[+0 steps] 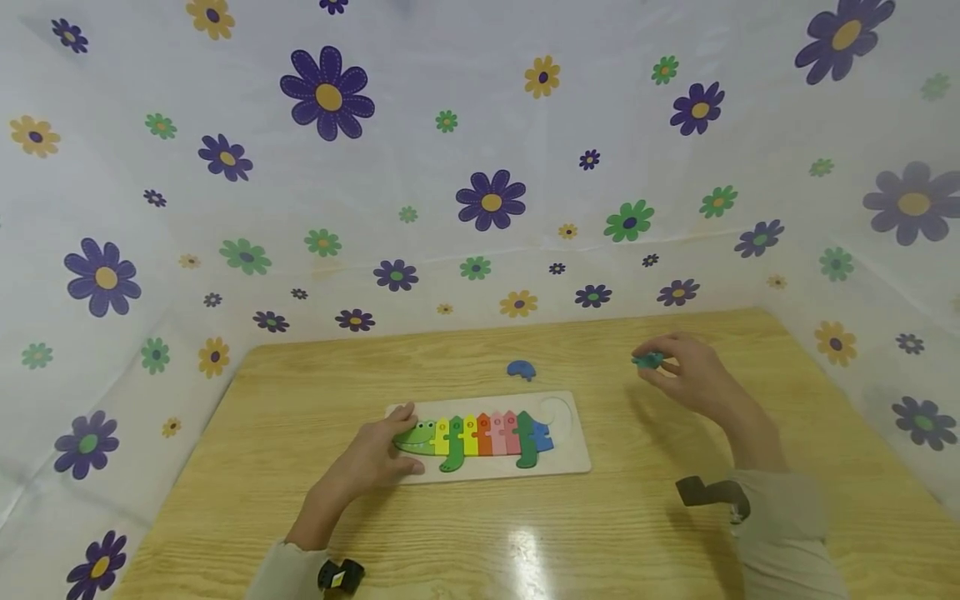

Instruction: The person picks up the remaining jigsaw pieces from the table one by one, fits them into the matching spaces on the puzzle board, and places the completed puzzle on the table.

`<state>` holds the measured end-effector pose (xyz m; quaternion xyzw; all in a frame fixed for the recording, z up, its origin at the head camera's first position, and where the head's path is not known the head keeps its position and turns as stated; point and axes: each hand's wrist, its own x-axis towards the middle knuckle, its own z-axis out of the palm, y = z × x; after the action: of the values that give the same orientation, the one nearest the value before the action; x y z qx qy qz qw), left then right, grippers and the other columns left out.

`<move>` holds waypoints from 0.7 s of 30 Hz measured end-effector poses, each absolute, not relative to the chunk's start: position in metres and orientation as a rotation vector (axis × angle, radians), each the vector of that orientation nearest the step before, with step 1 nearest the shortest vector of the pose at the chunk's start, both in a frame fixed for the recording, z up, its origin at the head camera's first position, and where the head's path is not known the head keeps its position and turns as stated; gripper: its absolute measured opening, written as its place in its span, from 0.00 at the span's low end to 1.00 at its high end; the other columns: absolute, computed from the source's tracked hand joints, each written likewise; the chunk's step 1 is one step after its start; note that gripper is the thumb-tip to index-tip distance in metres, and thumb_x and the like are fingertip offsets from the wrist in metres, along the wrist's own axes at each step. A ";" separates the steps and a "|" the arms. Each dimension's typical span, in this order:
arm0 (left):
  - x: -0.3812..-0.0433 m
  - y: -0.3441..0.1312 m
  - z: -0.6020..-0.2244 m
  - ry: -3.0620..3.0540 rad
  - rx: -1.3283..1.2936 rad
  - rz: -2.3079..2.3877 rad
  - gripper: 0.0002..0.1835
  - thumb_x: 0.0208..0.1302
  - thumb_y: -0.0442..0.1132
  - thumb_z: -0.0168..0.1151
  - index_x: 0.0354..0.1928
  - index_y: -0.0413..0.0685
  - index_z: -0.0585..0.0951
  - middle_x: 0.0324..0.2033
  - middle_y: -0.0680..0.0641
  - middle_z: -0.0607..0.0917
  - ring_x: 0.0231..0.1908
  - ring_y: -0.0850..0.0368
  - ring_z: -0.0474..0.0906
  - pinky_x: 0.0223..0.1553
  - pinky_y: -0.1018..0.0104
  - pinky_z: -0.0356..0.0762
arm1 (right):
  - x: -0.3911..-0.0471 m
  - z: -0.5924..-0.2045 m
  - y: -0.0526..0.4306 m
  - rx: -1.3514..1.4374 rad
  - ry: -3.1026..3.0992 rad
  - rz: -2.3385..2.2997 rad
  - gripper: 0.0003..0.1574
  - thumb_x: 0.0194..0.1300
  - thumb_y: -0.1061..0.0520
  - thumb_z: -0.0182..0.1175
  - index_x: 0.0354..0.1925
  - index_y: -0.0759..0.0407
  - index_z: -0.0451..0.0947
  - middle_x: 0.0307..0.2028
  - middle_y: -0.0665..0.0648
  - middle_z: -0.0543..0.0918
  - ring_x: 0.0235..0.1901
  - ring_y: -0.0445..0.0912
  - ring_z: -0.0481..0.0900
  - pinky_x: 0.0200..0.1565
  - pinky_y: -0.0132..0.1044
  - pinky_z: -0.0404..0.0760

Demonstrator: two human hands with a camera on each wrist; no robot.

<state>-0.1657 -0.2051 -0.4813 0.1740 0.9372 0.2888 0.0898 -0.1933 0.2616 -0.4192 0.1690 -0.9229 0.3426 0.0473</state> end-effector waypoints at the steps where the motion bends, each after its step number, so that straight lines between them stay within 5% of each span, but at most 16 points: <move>1: -0.166 -0.205 -0.481 2.788 0.518 0.859 0.41 0.59 0.37 0.76 0.71 0.30 0.69 0.76 0.35 0.62 0.76 0.36 0.55 0.73 0.42 0.59 | -0.193 -0.419 0.260 0.517 -2.816 1.050 0.14 0.69 0.65 0.66 0.51 0.69 0.82 0.48 0.68 0.79 0.51 0.65 0.77 0.53 0.60 0.82; 21: -0.169 -0.211 -0.484 2.795 0.503 0.849 0.41 0.60 0.38 0.76 0.72 0.31 0.69 0.76 0.36 0.61 0.76 0.37 0.54 0.74 0.41 0.57 | -0.192 -0.416 0.240 0.651 -2.822 1.033 0.12 0.65 0.68 0.68 0.47 0.65 0.84 0.49 0.67 0.79 0.52 0.65 0.79 0.54 0.58 0.83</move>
<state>-0.1695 -0.2106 -0.4840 0.1690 0.9392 0.2853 0.0887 -0.1916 0.2405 -0.4162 0.2117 -0.9172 0.3358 0.0336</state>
